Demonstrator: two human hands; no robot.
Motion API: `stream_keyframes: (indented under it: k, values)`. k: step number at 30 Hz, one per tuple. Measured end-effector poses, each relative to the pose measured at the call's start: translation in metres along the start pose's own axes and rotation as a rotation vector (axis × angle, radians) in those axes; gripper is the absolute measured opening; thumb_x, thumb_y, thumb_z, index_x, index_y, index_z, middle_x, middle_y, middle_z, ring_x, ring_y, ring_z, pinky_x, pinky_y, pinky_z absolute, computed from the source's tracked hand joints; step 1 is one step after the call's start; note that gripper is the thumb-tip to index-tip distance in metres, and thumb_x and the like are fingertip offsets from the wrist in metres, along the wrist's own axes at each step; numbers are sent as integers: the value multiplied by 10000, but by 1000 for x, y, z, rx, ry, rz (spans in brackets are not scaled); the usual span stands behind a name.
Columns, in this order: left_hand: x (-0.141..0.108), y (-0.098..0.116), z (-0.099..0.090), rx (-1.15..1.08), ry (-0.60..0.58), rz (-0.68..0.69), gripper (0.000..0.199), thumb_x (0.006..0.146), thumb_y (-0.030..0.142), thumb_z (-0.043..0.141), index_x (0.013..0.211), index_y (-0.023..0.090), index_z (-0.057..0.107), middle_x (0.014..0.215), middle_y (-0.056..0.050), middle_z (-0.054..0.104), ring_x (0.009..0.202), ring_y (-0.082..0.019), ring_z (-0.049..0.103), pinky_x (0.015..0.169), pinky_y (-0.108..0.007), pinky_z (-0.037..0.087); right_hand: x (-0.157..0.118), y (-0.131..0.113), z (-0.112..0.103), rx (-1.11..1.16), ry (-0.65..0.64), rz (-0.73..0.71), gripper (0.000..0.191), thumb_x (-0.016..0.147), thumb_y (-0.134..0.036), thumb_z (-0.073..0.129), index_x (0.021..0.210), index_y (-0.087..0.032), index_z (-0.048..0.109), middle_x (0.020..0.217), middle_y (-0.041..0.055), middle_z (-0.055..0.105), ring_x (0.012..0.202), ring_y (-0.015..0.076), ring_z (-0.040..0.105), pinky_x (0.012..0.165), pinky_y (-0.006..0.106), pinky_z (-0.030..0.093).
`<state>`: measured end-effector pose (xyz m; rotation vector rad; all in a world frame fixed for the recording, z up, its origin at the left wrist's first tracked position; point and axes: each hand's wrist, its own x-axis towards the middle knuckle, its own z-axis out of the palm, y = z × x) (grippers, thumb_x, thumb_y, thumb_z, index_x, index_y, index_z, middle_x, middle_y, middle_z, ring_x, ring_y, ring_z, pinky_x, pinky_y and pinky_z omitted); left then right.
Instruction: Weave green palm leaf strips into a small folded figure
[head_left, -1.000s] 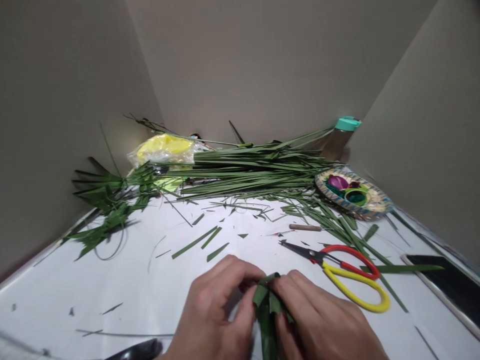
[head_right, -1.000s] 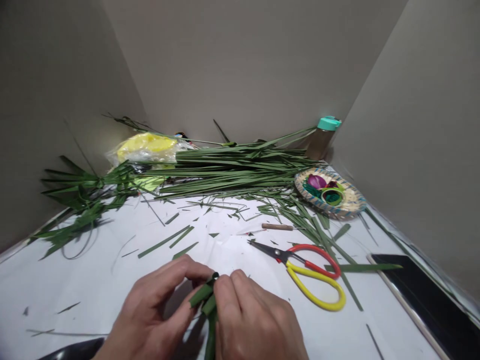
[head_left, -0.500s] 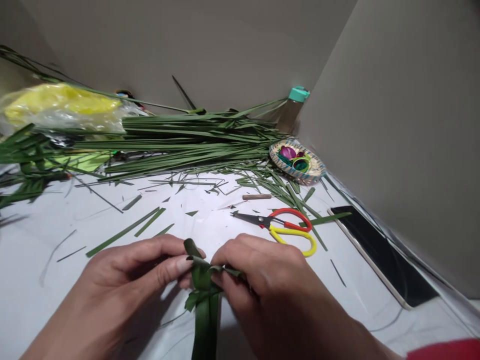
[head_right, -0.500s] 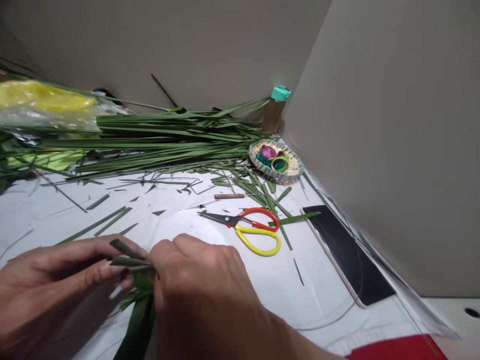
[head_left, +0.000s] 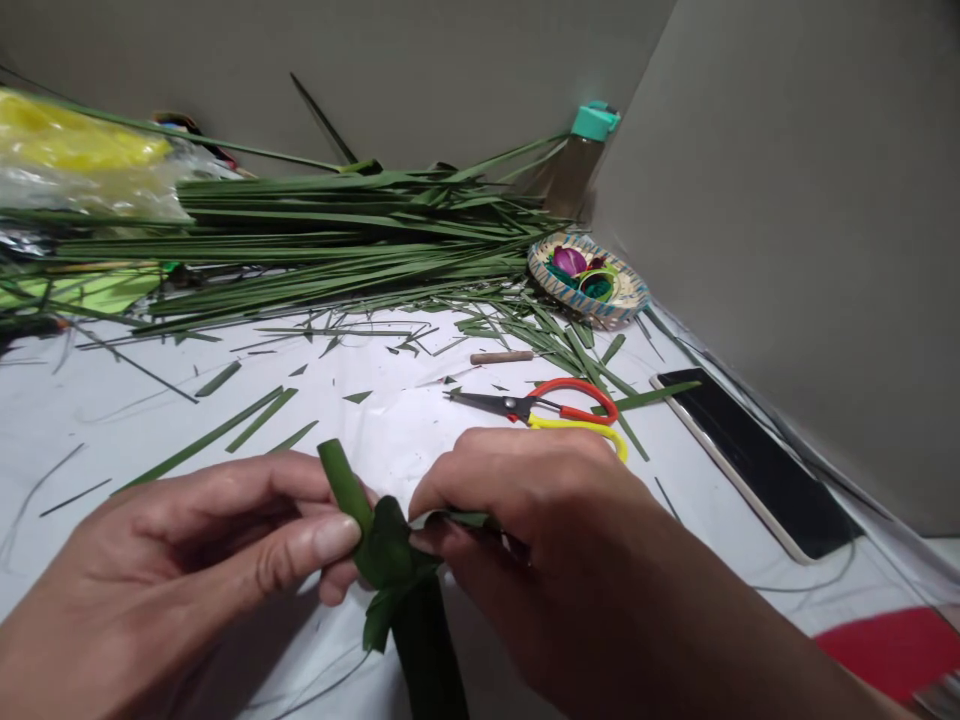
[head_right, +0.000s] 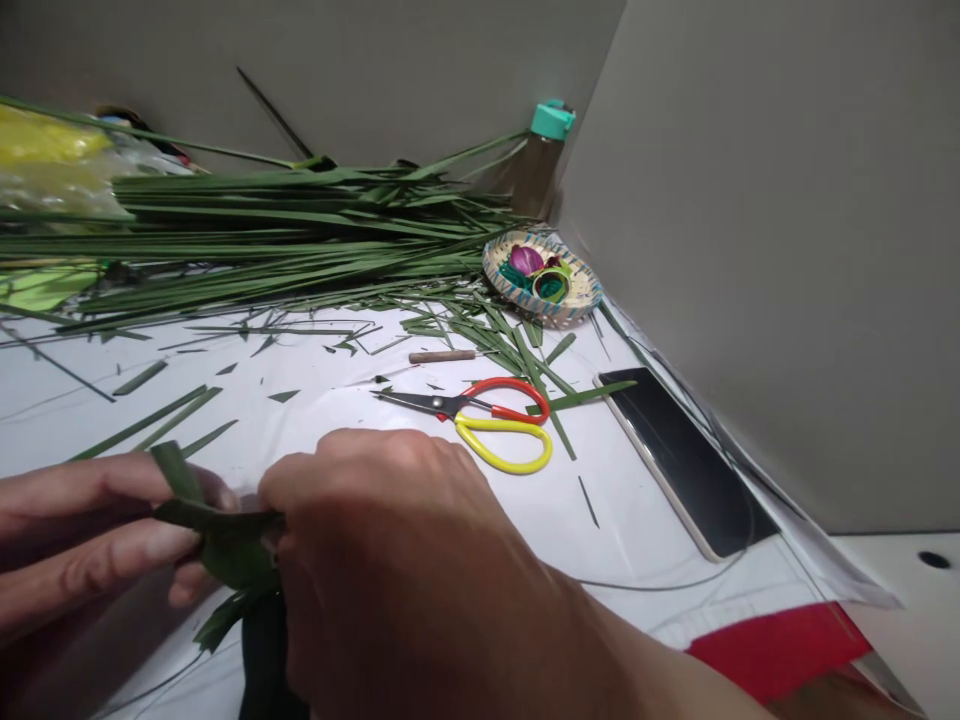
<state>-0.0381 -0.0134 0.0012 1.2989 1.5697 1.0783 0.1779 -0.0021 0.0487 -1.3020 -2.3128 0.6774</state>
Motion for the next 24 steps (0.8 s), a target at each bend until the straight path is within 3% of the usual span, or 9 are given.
stream_keyframes:
  k: [7,10,13,15,17,19,21,23,24]
  values:
    - [0,11,25,-90,40,-42,360,657,539,870,930,308,822,585,-12,718,713,-306,736,582,-419,655,-3,5,1,219,36,21,268,814,-2,697,771,-262,745,758,-133,732,684,53,663,640,153,461]
    - [-2,3,17,-198,19,-132,309,671,491,882,917,312,825,605,-14,743,713,-309,751,575,-424,674,-1,7,-1,238,-11,19,229,851,-58,718,742,-257,753,778,-121,742,716,56,666,649,147,452]
    - [-3,-10,2,-290,-91,-321,173,711,394,888,827,285,820,642,-23,780,661,-295,772,547,-396,689,1,5,-1,242,-43,46,225,878,-133,739,692,-259,746,781,-107,746,729,69,666,648,156,455]
    - [-3,-16,-5,-331,-155,-451,132,728,325,887,813,253,817,713,-45,821,663,-302,795,572,-388,704,1,4,0,229,-13,42,235,875,-144,744,666,-247,717,720,-107,708,659,56,616,591,142,423]
    - [-2,-19,-8,-372,-177,-472,212,642,313,942,800,253,815,749,-59,843,706,-333,809,573,-400,708,1,3,1,207,41,43,268,854,-143,757,620,-223,655,611,-115,612,552,38,509,501,126,344]
    - [-2,-18,-7,-310,-118,-394,231,644,277,940,839,269,817,784,-37,847,690,-316,809,514,-355,689,0,3,2,212,66,60,305,836,-129,757,589,-206,596,561,-123,536,506,26,428,464,114,292]
    - [-2,-17,-5,-215,-242,-234,191,689,387,921,777,255,815,687,-36,815,568,-276,772,408,-318,643,-1,3,2,233,70,84,296,824,-114,738,597,-206,572,555,-129,514,501,22,412,457,107,280]
    - [-3,-18,-4,-100,-194,-123,140,832,415,819,852,278,831,763,-28,823,638,-278,786,503,-384,692,-2,2,1,229,56,111,290,810,-123,726,603,-209,542,540,-124,491,489,34,395,435,124,270]
    - [-3,-19,-5,-57,-137,-48,164,758,431,883,759,279,821,678,0,786,542,-230,746,395,-305,630,-2,2,0,213,48,127,288,805,-139,728,609,-213,531,539,-119,490,487,45,393,420,141,261]
